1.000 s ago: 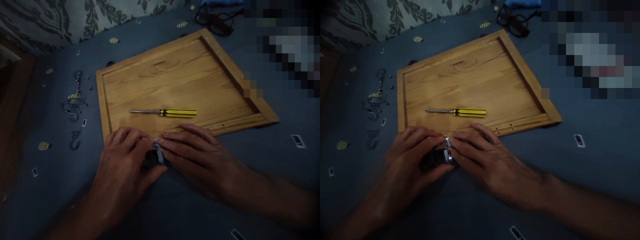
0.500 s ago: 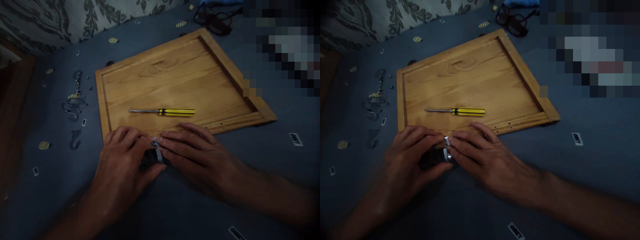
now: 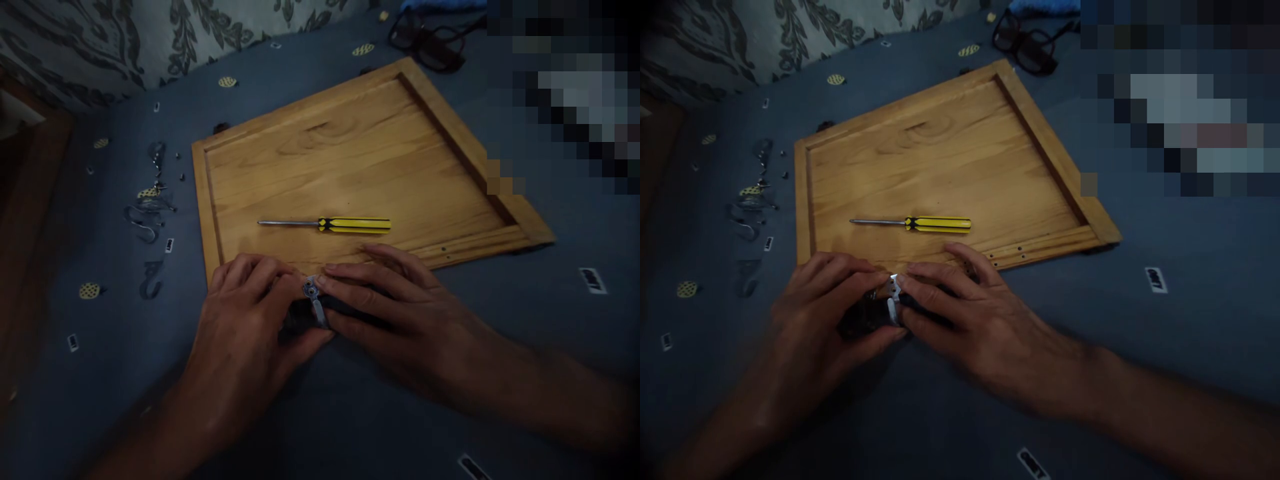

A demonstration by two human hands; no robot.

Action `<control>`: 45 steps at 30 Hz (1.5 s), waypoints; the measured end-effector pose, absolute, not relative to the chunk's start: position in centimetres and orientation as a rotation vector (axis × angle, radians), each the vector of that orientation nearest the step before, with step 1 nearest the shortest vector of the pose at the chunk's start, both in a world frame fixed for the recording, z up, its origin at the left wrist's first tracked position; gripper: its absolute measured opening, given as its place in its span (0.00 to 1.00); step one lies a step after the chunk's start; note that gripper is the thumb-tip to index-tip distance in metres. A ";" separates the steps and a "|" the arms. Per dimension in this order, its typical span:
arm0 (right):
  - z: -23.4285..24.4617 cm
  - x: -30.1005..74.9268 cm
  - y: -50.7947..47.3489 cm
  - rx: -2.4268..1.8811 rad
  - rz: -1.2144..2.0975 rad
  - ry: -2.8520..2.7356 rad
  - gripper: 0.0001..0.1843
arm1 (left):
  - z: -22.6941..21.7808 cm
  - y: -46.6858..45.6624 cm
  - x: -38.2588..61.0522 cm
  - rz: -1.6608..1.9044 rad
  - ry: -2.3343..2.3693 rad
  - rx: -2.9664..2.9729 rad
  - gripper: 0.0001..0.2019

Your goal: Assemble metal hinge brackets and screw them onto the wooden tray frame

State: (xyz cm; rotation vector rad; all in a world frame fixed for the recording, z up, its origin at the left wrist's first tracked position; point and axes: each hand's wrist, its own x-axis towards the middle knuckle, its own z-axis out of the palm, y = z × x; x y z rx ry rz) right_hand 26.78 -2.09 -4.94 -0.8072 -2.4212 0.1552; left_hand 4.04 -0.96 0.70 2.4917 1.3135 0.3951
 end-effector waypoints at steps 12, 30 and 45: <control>-4.4 26.9 -1.8 -0.802 0.129 -2.426 0.13 | 0.9 -1.0 4.0 0.374 1.313 2.486 0.09; -4.3 27.1 -1.9 -0.780 0.151 -2.488 0.14 | 0.8 -1.0 4.0 0.326 1.323 2.537 0.11; -4.6 27.2 -1.7 -0.746 0.115 -2.471 0.14 | 0.7 -1.0 3.9 0.350 1.306 2.537 0.11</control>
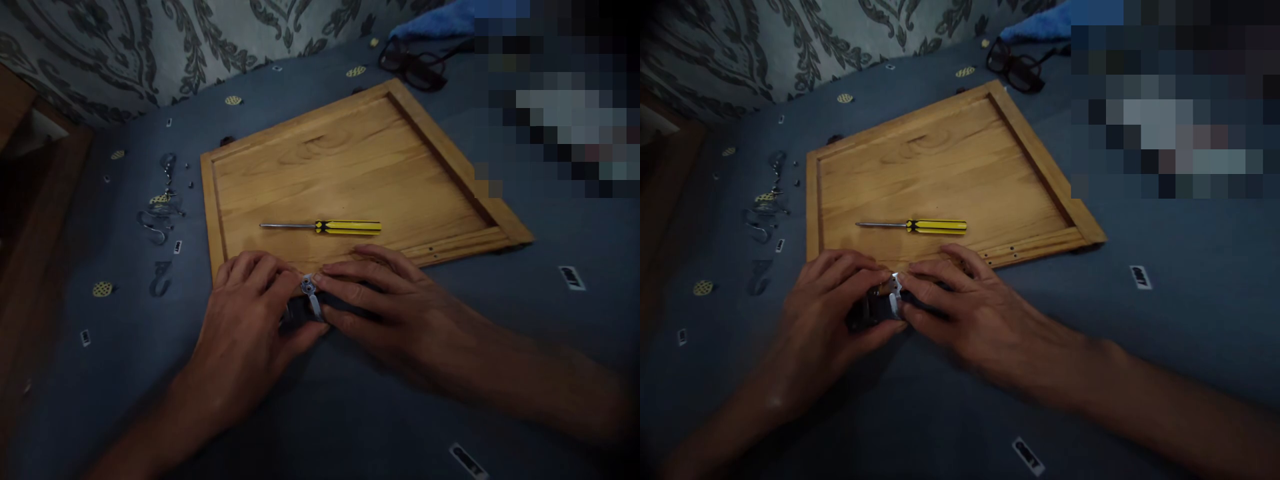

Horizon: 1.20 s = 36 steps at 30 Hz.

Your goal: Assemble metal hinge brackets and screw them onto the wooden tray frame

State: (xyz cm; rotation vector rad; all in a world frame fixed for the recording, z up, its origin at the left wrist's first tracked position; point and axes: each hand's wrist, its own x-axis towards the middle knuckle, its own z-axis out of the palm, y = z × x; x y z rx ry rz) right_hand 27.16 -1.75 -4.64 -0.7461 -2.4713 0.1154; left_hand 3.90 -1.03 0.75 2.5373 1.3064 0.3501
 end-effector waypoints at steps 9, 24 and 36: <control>-4.6 27.3 -1.8 -0.749 0.128 -2.473 0.14 | 0.9 -0.9 3.9 0.351 1.301 2.539 0.12; -4.2 27.0 -1.7 -0.742 0.095 -2.468 0.15 | 1.9 -0.5 2.7 0.338 1.335 2.490 0.17; -4.4 26.9 -1.7 -0.737 0.067 -2.464 0.15 | 1.7 -0.8 2.7 0.325 1.281 2.508 0.19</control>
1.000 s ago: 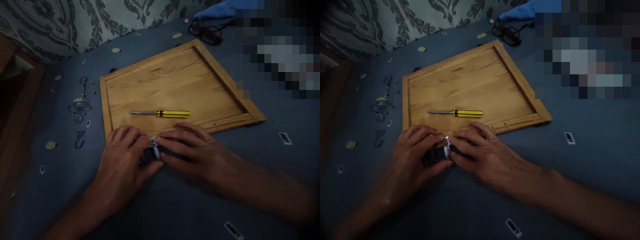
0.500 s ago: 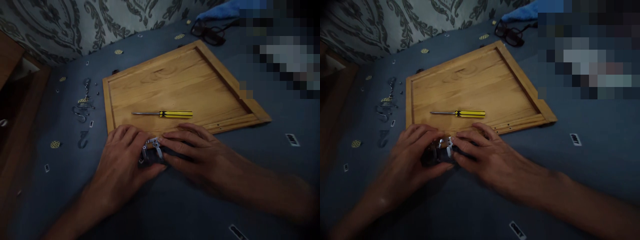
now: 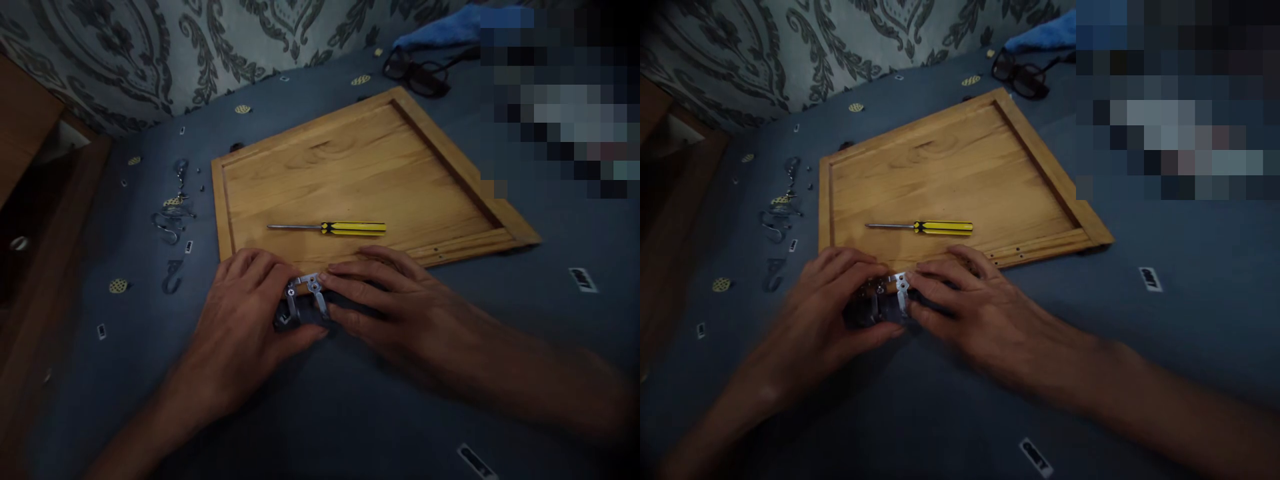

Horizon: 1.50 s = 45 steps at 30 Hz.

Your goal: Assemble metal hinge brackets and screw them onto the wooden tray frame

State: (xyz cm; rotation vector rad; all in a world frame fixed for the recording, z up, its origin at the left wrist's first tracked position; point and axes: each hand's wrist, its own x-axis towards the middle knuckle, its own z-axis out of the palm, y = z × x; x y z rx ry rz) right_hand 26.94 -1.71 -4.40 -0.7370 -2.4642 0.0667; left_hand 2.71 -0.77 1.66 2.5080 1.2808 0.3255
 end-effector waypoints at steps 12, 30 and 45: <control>-4.2 27.0 -1.4 -0.706 0.080 -2.488 0.15 | 1.4 -0.8 2.7 0.321 1.253 2.517 0.20; -4.6 27.2 -1.4 -0.692 0.080 -2.494 0.12 | 1.1 -0.7 2.5 0.323 1.244 2.523 0.19; -7.1 27.4 -0.2 -0.584 -0.136 -2.450 0.18 | 2.2 3.4 -2.8 0.631 1.650 2.418 0.09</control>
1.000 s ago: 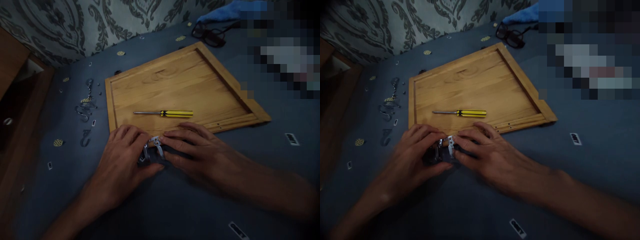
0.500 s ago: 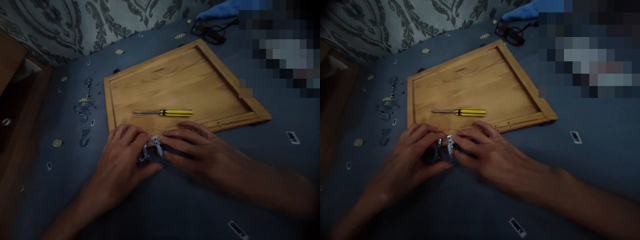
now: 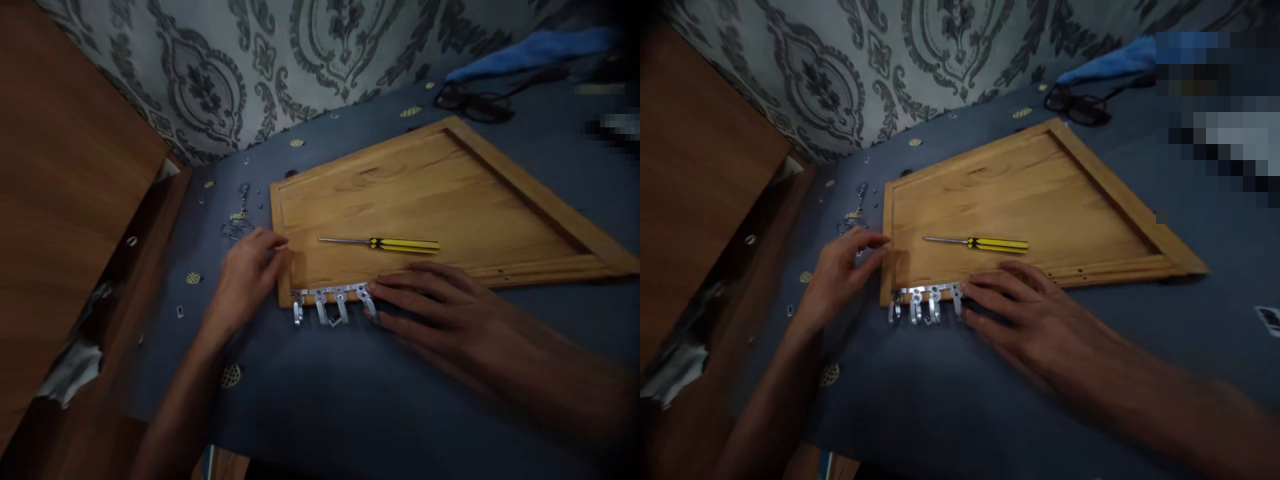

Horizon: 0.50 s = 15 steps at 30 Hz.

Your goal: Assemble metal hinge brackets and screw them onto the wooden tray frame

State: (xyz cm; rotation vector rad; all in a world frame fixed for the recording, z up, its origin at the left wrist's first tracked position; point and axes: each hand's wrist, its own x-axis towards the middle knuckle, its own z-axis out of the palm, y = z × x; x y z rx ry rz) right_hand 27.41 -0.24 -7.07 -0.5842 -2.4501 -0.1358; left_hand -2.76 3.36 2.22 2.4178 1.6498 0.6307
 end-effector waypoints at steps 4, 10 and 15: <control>-6.2 27.6 0.2 -0.523 -0.165 -2.471 0.17 | 1.8 5.6 -8.2 0.588 2.039 2.279 0.15; -6.1 27.3 0.6 -0.494 -0.175 -2.390 0.17 | 0.0 7.2 -12.1 0.544 2.157 2.266 0.18; -5.6 27.0 0.5 -0.498 -0.200 -2.437 0.17 | -0.8 7.3 -11.1 0.472 2.131 2.379 0.15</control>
